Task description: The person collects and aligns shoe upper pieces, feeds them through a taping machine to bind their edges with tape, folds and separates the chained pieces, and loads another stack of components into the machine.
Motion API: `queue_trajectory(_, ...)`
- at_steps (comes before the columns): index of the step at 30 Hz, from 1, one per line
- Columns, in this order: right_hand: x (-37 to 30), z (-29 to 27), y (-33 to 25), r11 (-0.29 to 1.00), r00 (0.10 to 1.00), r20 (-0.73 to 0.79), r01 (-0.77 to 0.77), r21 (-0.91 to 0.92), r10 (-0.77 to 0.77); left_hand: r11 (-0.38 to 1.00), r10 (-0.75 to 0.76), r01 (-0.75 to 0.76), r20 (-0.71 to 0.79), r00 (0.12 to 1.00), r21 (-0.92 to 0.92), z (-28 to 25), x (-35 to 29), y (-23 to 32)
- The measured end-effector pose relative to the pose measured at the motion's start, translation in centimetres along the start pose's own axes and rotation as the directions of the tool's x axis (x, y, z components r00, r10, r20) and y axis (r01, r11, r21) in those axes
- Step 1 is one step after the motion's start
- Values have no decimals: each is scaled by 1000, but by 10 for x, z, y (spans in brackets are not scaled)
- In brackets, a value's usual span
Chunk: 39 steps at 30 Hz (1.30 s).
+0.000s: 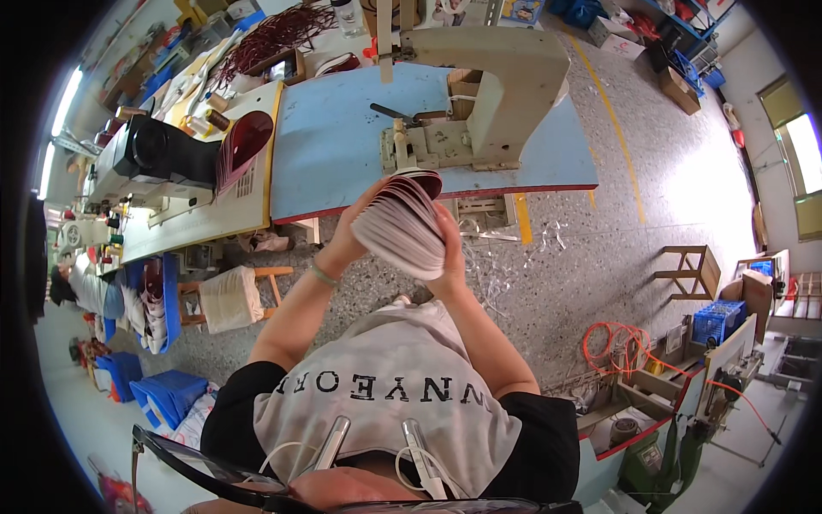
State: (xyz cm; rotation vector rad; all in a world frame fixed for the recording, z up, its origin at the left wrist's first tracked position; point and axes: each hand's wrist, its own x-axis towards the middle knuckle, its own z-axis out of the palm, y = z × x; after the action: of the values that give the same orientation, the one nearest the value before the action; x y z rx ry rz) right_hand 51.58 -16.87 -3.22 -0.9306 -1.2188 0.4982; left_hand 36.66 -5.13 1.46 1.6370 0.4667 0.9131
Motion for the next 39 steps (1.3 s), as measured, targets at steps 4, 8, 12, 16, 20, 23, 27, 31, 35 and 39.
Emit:
queue_trajectory(4, -8, 9, 4, 976, 879, -437, -217, -14, 189, 748, 36, -86, 88, 995, 658, 19, 25, 55)
queue_trajectory(8, -21, 38, -6, 741, 562, -486, -450, 499, 669, 512, -21, -240, 292, 956, 825, 24, 44, 57)
queue_trajectory(12, -28, 70, -25, 498, 460, -329, -313, 809, 825, 353, -325, -430, 540, 776, 831, 31, 73, 77)
queue_trajectory(16, -9, 53, -27, 594, 513, -380, -356, 722, 770, 564, -234, -405, 610, 757, 719, 19, 79, 58)
queue_trajectory(20, 26, 5, -25, 808, 704, -472, -589, 33, 532, 857, 6, -147, 275, 962, 495, 10, 40, 14)
queue_trajectory(23, 49, -15, -15, 825, 855, -303, -500, -264, 421, 977, 72, -70, -4, 997, 203, 16, 10, -2)
queue_trajectory(27, 33, -19, 11, 803, 757, -368, -595, -44, 540, 954, 50, -43, -19, 999, 298, 18, 2, -18)
queue_trajectory(31, 4, -28, -66, 527, 478, 348, -316, -789, 807, 915, 64, -68, 24, 998, 398, 2, -3, -15)
queue_trajectory(35, 47, -18, -113, 839, 960, 276, 112, -533, 47, 799, 209, -178, 12, 978, 575, 10, 10, -14)
queue_trajectory(39, 68, -19, -72, 511, 911, 412, 350, -785, 8, 849, 86, -129, 108, 991, 513, 13, 48, -5)
